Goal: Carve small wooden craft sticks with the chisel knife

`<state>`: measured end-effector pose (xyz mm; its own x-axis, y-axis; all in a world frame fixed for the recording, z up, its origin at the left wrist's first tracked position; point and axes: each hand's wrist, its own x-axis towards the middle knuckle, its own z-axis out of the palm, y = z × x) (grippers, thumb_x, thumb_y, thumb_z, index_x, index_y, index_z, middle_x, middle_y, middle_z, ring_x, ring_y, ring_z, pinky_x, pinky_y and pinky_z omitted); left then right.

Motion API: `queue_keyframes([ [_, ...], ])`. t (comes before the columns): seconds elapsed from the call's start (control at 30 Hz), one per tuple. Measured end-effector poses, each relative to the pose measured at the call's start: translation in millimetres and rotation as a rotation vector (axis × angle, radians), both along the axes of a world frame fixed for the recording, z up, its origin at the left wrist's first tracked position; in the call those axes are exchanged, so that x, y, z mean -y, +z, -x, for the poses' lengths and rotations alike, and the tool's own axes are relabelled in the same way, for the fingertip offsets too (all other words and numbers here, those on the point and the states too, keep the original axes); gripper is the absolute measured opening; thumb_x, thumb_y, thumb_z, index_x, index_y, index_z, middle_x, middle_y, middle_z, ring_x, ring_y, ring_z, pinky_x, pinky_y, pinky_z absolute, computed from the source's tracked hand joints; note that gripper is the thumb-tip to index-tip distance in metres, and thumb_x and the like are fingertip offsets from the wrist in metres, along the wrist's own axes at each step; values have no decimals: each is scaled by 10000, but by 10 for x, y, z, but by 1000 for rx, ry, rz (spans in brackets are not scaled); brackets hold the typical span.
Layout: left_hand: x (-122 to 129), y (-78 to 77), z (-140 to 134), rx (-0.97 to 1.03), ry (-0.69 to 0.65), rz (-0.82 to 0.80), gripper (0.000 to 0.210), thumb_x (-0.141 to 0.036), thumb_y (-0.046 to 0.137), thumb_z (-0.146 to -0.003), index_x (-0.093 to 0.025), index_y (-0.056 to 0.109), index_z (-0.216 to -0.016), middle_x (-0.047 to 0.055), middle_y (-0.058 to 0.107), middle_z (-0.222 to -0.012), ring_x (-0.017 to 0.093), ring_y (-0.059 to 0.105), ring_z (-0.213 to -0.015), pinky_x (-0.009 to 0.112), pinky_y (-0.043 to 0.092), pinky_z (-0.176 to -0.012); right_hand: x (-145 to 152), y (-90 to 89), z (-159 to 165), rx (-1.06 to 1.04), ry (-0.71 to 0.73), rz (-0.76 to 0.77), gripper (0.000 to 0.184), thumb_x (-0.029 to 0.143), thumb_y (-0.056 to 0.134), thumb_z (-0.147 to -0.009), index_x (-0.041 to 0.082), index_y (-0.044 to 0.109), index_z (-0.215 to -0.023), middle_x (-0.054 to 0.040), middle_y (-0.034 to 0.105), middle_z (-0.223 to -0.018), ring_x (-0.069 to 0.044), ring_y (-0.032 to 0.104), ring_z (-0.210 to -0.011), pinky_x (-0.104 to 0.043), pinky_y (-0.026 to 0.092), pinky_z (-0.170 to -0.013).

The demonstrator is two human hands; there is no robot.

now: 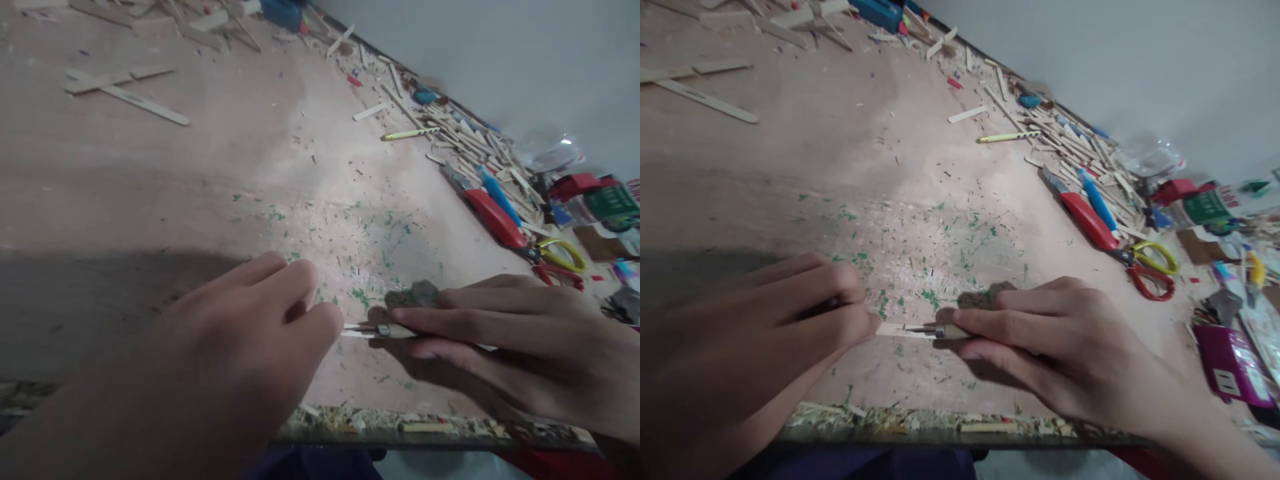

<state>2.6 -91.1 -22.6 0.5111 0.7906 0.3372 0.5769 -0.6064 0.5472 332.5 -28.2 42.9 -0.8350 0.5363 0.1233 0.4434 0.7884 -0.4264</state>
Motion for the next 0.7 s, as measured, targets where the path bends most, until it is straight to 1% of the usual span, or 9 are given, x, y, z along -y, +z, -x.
queue_keyframes([
  [0.07, 12, 23, -6, -12, 4, 16, 411, 74, 529, -979, -313, 589, -1100, 14, 668, -1063, 258, 634, -948, 467, 417, -734, 19, -17, -45, 14, -1, -25, 266, 380, 788, -1333, 339, 887, -1577, -55, 984, -1103, -240, 938, -816, -350, 746, -666],
  [0.17, 23, 70, -10, -50, 6, 43, 410, 79, 516, -1003, -312, 604, -1089, 22, 681, -1070, 258, 653, -971, 463, 464, -760, 66, -44, -124, 61, 16, -67, 349, 538, 996, -1182, 398, 975, -1501, -82, 982, -1114, -319, 961, -912, -390, 761, -655],
  [0.27, 21, 93, -10, -19, -5, 47, 434, 105, 511, -1025, -310, 606, -1108, 13, 687, -1076, 249, 671, -994, 447, 513, -801, 92, -60, -163, 76, 27, -85, 363, 596, 1034, -1133, 413, 1005, -1445, -93, 983, -1133, -339, 966, -951, -393, 758, -636],
  [0.37, 21, 81, -5, -11, -17, 45, 424, 98, 509, -1056, -313, 583, -1125, 6, 679, -1087, 244, 661, -982, 458, 500, -804, 72, -58, -139, 76, 20, -86, 357, 571, 1041, -1130, 429, 1007, -1456, -90, 986, -1139, -344, 968, -948, -400, 761, -632],
  [0.43, 27, 68, 0, -17, -15, 42, 409, 86, 508, -1067, -314, 576, -1120, 9, 672, -1087, 248, 644, -968, 474, 470, -780, 43, -52, -102, 69, 5, -64, 344, 506, 1022, -1154, 438, 995, -1490, -79, 990, -1143, -339, 970, -933, -402, 765, -639],
  [0.47, 32, 63, 2, -14, -14, 35, 405, 84, 508, -1071, -314, 573, -1115, 9, 665, -1082, 249, 634, -962, 480, 458, -770, 30, -48, -82, 48, -2, -42, 326, 455, 977, -1195, 426, 980, -1520, -72, 992, -1140, -322, 968, -907, -396, 765, -644],
  [0.57, 37, 57, 4, -19, -27, 31, 408, 85, 507, -1076, -310, 590, -1135, 6, 674, -1101, 245, 637, -979, 484, 458, -771, 0, -39, -31, 10, -9, 54, 306, 291, 762, -1327, 345, 888, -1601, -44, 991, -1143, -239, 946, -829, -356, 745, -666],
  [0.63, 32, 58, 3, -22, -32, 24, 406, 79, 517, -1067, -307, 609, -1154, 4, 689, -1121, 243, 651, -993, 483, 470, -782, -14, -37, -6, 3, 6, 73, 287, 253, 673, -1364, 301, 831, -1599, -39, 990, -1176, -200, 938, -828, -329, 732, -686],
  [0.7, 26, 62, 3, -16, -36, 18, 407, 79, 524, -1046, -305, 614, -1143, 6, 695, -1123, 245, 661, -1000, 479, 479, -788, -24, -33, 10, 19, 35, 55, 260, 258, 673, -1371, 280, 802, -1595, -27, 977, -1156, -177, 931, -831, -300, 714, -687],
])
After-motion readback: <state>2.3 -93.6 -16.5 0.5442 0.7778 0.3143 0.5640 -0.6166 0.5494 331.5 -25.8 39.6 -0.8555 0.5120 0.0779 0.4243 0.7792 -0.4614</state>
